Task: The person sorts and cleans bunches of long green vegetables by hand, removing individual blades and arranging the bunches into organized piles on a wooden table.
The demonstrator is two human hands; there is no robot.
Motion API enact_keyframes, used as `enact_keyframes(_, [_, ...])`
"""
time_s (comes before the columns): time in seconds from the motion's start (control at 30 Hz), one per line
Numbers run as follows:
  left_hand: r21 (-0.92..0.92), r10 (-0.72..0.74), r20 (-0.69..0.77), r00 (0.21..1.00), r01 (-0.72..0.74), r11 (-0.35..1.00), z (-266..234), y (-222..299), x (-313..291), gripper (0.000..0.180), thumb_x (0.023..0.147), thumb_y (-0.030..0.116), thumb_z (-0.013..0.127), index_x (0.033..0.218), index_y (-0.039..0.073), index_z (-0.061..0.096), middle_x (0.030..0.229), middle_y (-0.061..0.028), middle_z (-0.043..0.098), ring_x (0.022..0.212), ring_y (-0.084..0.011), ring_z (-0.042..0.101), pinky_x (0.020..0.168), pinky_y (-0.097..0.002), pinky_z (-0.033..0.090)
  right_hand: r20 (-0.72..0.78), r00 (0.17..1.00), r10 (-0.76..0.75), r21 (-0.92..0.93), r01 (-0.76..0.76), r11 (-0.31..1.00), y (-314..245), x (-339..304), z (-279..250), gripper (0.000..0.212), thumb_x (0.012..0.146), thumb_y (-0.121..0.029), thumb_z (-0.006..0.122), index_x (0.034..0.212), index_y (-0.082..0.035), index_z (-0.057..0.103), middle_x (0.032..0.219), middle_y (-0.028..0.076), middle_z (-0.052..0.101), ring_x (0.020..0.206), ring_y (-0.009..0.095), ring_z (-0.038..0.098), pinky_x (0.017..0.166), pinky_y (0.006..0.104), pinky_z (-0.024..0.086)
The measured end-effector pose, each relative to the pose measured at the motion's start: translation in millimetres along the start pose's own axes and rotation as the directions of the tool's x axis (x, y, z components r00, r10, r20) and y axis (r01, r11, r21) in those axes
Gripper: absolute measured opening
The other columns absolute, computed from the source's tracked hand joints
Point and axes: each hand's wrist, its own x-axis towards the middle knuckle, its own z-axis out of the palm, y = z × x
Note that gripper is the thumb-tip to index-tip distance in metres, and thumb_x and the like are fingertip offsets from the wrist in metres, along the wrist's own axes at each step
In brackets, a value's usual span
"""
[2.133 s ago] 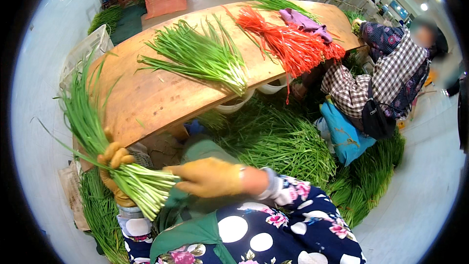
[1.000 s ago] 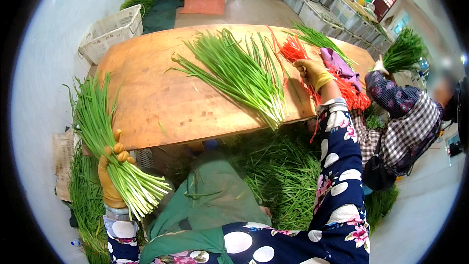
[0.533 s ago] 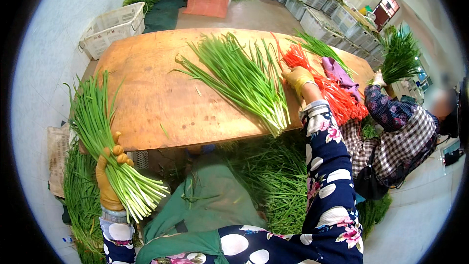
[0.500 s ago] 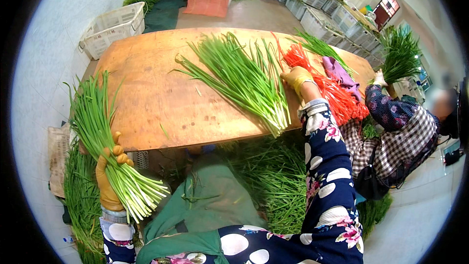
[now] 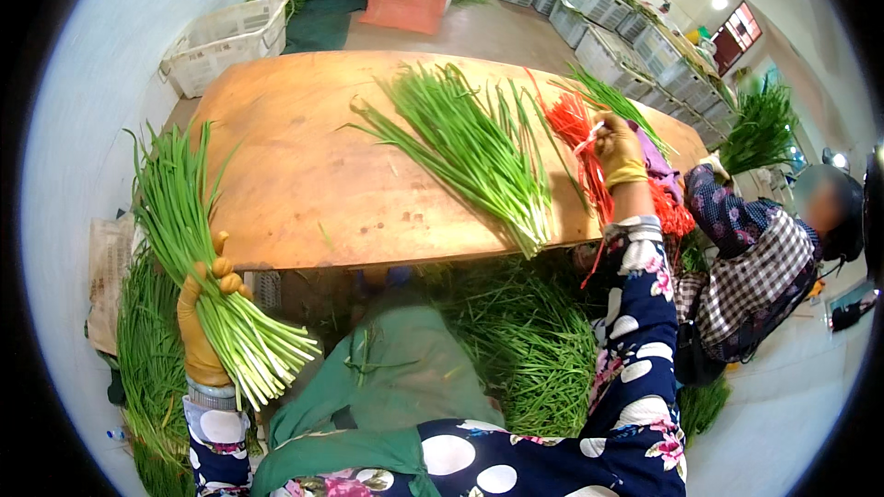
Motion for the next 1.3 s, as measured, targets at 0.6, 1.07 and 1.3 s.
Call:
enact_keyframes(0.6, [0.003, 0.175, -0.090, 0.980, -0.176, 0.984, -17, 49, -59, 0.055, 0.094, 0.022, 0.060, 0.139, 0.000, 0.037, 0.093, -0.0027, 0.060, 0.082, -0.0136, 0.061, 0.083, -0.0327, 0.053, 0.578, 0.732, 0.360, 0.366, -0.627, 0.687, 152, -205, 384, 0.028, 0.101, -0.025, 0.047, 0.110, 0.001, 0.050, 0.113, 0.018, 0.059, 0.104, 0.032, 0.062, 0.092, 0.0506, 0.054])
enact_keyframes(1.07, [-0.050, 0.143, -0.105, 0.984, -0.149, 0.988, -54, 46, -65, 0.051, 0.093, 0.022, 0.061, 0.137, 0.002, 0.044, 0.096, -0.0049, 0.065, 0.085, -0.0169, 0.063, 0.085, -0.0360, 0.051, 0.750, 0.390, 0.534, -0.416, -0.350, 0.839, 97, -177, 398, 0.030, 0.098, -0.017, 0.052, 0.117, 0.004, 0.059, 0.112, 0.015, 0.066, 0.095, 0.023, 0.065, 0.081, 0.0315, 0.053])
enact_keyframes(1.3, [-0.088, 0.142, -0.115, 0.983, -0.152, 0.984, -52, 47, -68, 0.057, 0.092, 0.022, 0.062, 0.140, 0.000, 0.038, 0.097, -0.0051, 0.063, 0.083, -0.0156, 0.062, 0.083, -0.0356, 0.053, 0.929, 0.370, -0.015, -0.295, 0.763, 0.576, 76, -195, 318, 0.028, 0.089, -0.016, 0.066, 0.114, -0.005, 0.067, 0.099, 0.009, 0.069, 0.077, 0.017, 0.062, 0.070, 0.0262, 0.052])
